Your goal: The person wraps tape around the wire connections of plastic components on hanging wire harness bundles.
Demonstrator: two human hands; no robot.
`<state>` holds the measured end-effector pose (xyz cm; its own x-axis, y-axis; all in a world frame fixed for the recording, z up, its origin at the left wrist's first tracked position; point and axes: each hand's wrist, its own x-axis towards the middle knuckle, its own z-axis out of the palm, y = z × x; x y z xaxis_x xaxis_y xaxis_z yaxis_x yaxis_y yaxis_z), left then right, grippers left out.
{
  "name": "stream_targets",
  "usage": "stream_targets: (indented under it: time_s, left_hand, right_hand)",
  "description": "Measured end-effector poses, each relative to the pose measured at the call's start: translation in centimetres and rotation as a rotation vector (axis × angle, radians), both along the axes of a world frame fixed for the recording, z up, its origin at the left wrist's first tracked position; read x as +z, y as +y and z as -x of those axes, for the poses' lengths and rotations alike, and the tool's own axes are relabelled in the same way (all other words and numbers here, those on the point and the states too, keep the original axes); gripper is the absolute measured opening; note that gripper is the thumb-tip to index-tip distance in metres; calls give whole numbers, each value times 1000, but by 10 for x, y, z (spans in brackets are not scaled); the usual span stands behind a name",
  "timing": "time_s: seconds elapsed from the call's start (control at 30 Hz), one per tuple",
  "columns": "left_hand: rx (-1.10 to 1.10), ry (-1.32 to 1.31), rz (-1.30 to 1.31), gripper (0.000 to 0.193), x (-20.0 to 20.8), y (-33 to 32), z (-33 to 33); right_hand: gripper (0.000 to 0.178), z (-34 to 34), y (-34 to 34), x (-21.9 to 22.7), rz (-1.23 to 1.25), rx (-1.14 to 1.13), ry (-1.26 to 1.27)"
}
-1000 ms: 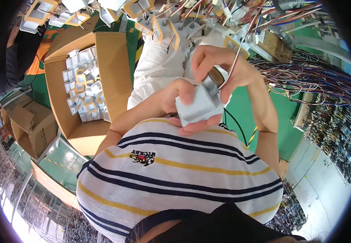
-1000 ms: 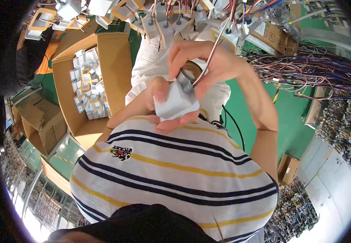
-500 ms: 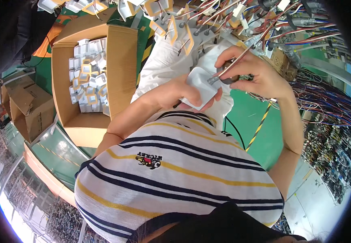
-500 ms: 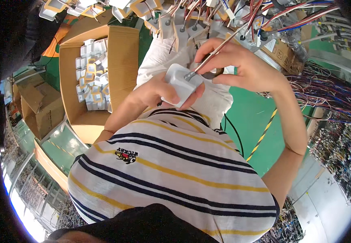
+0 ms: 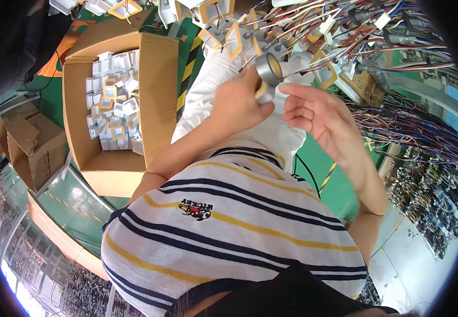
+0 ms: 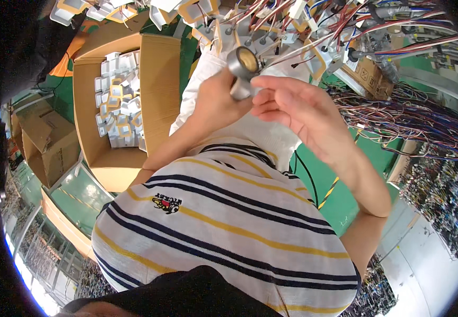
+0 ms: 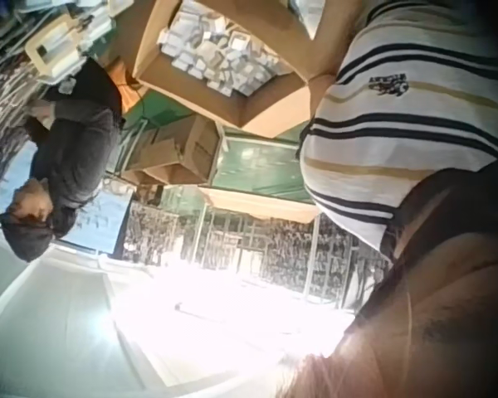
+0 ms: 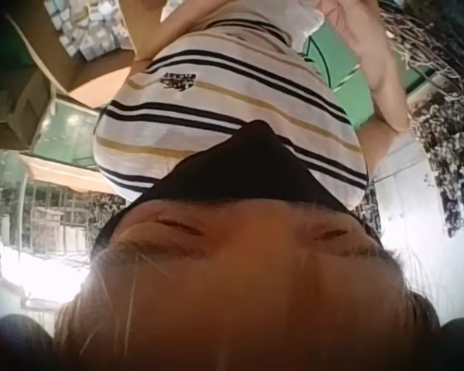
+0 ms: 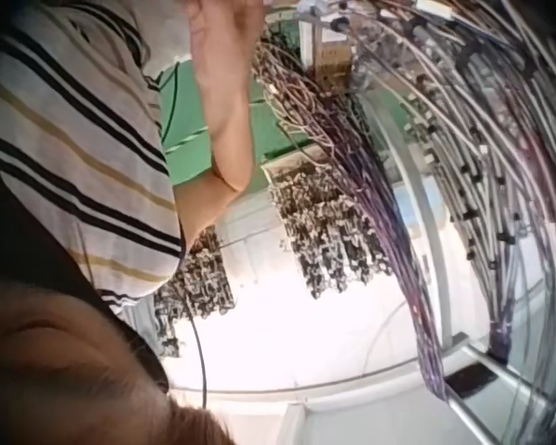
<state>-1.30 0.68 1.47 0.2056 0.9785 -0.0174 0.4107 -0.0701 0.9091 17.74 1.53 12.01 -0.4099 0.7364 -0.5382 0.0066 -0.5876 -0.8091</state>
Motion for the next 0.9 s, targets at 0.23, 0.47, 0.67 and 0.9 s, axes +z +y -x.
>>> stream_targets:
  time_s: [0.23, 0.47, 0.67, 0.9]
  left_hand:
    - [-734, -1099, 1110, 50, 12, 4, 22]
    - [-610, -1179, 1226, 51, 8, 1, 26]
    - [-97, -161, 314, 55, -13, -16, 11]
    - [-430, -410, 820, 36, 9, -6, 12]
  right_hand:
    - [66, -5, 13, -58, -439, 118, 23]
    - [39, -19, 26, -54, -844, 502, -116]
    - [41, -15, -10, -28, 132, -42, 270]
    - [83, -24, 2, -85, -489, 95, 32]
